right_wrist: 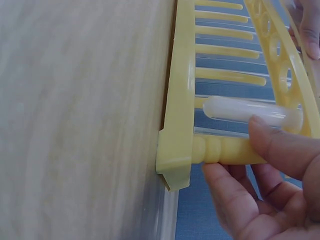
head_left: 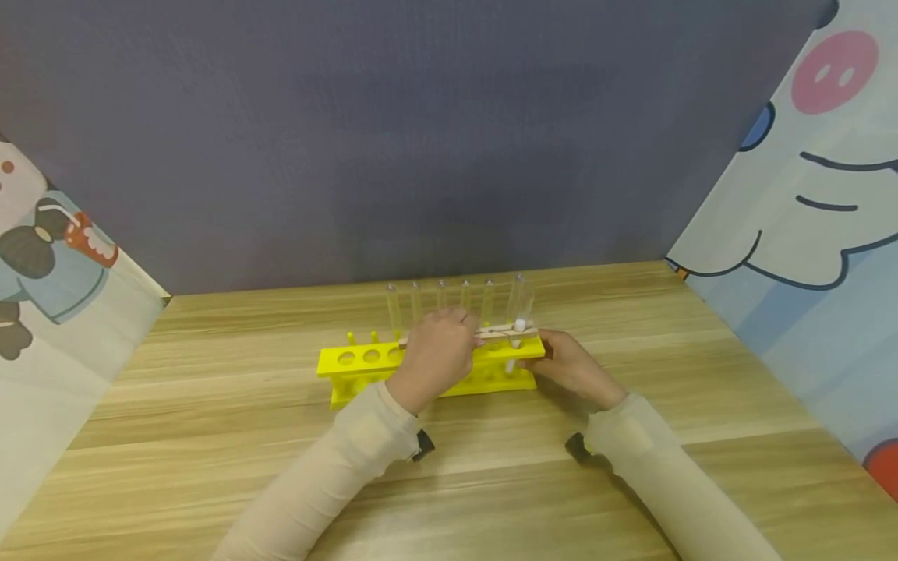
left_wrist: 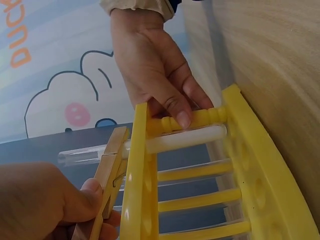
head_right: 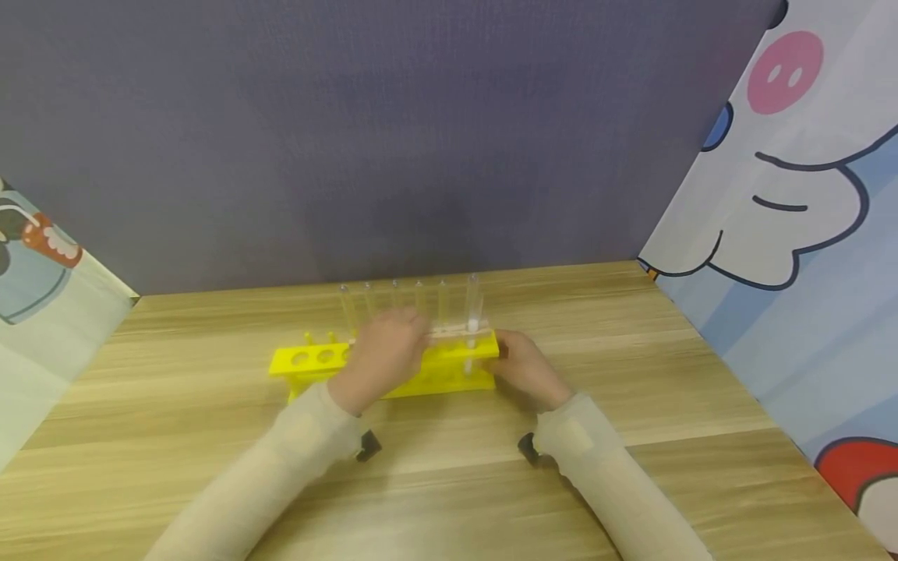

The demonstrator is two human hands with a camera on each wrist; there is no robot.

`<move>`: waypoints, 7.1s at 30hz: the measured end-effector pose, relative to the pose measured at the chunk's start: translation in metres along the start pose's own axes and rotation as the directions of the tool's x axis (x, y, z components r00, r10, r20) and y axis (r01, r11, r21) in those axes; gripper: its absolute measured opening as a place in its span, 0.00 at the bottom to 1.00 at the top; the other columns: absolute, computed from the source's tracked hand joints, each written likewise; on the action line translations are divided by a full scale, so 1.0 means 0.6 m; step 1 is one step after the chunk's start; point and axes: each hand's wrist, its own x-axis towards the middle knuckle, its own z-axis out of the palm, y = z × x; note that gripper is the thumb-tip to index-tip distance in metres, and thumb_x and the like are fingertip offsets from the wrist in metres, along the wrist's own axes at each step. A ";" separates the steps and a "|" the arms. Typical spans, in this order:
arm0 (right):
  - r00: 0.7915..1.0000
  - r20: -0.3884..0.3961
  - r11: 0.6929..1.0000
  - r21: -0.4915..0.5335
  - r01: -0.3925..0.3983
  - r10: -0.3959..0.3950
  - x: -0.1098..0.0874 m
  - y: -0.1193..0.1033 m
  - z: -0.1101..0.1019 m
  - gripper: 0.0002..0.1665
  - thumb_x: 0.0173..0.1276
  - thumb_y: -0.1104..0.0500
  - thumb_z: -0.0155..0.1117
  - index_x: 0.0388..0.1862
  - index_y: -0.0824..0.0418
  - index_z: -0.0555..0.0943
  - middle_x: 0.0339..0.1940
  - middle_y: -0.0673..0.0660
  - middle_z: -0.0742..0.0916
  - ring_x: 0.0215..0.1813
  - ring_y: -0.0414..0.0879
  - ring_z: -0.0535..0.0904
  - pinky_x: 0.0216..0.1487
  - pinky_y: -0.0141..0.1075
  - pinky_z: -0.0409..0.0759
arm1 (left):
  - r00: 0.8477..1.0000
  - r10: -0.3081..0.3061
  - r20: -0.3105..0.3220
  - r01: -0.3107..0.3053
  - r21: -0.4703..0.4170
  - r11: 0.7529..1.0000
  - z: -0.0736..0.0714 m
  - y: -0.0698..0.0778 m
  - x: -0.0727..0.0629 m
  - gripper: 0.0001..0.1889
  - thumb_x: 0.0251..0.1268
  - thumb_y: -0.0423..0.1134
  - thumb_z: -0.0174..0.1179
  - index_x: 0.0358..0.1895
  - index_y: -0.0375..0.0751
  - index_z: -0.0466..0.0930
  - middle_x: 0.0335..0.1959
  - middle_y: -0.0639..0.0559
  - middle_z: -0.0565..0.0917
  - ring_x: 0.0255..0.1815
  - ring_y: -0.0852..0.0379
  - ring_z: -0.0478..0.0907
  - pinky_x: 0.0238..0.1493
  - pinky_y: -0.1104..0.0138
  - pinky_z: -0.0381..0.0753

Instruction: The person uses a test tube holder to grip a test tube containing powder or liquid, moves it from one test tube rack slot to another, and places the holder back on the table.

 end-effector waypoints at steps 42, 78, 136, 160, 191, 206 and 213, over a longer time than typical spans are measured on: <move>1.000 -0.007 0.999 -0.053 -0.001 0.001 0.004 0.002 -0.001 0.21 0.65 0.63 0.61 0.56 0.66 0.75 0.54 0.62 0.81 0.55 0.55 0.77 0.56 0.48 0.75 | 0.999 -0.022 0.035 0.021 0.038 0.999 0.012 0.005 -0.004 0.10 0.59 0.45 0.64 0.33 0.41 0.83 0.27 0.54 0.82 0.27 0.59 0.78 0.29 0.69 0.79; 1.000 -0.006 1.000 -0.020 -0.019 0.018 0.004 0.003 -0.001 0.19 0.65 0.64 0.61 0.54 0.67 0.75 0.50 0.61 0.83 0.49 0.51 0.79 0.52 0.42 0.77 | 0.995 -0.012 -0.095 0.021 0.100 0.995 0.009 0.002 -0.001 0.11 0.58 0.46 0.64 0.33 0.41 0.82 0.28 0.53 0.82 0.26 0.58 0.78 0.25 0.71 0.72; 1.000 0.000 1.000 0.002 0.005 -0.005 0.005 0.006 0.000 0.17 0.65 0.63 0.61 0.52 0.66 0.76 0.49 0.60 0.83 0.51 0.50 0.78 0.55 0.45 0.75 | 0.931 -0.002 -0.364 0.001 -0.003 1.000 -0.009 -0.002 0.001 0.08 0.63 0.36 0.60 0.27 0.39 0.75 0.20 0.51 0.72 0.19 0.57 0.66 0.22 0.69 0.63; 1.000 -0.005 0.999 -0.040 0.000 0.000 0.004 0.000 0.000 0.19 0.65 0.63 0.62 0.54 0.68 0.76 0.50 0.61 0.83 0.51 0.51 0.79 0.53 0.41 0.77 | 0.926 -0.058 -0.374 0.064 0.005 0.998 -0.076 -0.037 -0.011 0.09 0.63 0.38 0.61 0.35 0.34 0.81 0.24 0.46 0.78 0.20 0.52 0.71 0.20 0.65 0.70; 0.999 -0.025 0.999 -0.034 -0.041 0.040 0.003 -0.008 0.002 0.21 0.65 0.62 0.62 0.56 0.68 0.75 0.51 0.62 0.82 0.53 0.52 0.78 0.54 0.43 0.76 | 0.926 -0.310 -0.217 0.313 -0.021 0.949 -0.123 -0.182 -0.116 0.08 0.61 0.27 0.58 0.41 0.26 0.80 0.31 0.37 0.81 0.28 0.42 0.75 0.23 0.56 0.76; 0.998 -0.019 0.997 -0.035 -0.064 0.064 0.002 -0.006 0.003 0.21 0.65 0.62 0.62 0.55 0.68 0.75 0.51 0.61 0.82 0.52 0.52 0.78 0.54 0.44 0.76 | 0.885 -0.461 0.062 0.464 -0.031 0.885 -0.118 -0.233 -0.166 0.06 0.60 0.27 0.59 0.38 0.25 0.78 0.24 0.37 0.80 0.17 0.47 0.72 0.15 0.58 0.71; 0.998 -0.014 0.998 -0.020 -0.057 0.056 0.000 -0.006 0.003 0.21 0.65 0.63 0.61 0.56 0.68 0.74 0.51 0.61 0.82 0.53 0.52 0.78 0.54 0.43 0.77 | 0.823 -0.519 0.231 0.542 -0.042 0.840 -0.107 -0.254 -0.175 0.06 0.63 0.30 0.57 0.37 0.27 0.78 0.23 0.39 0.79 0.17 0.50 0.68 0.15 0.62 0.67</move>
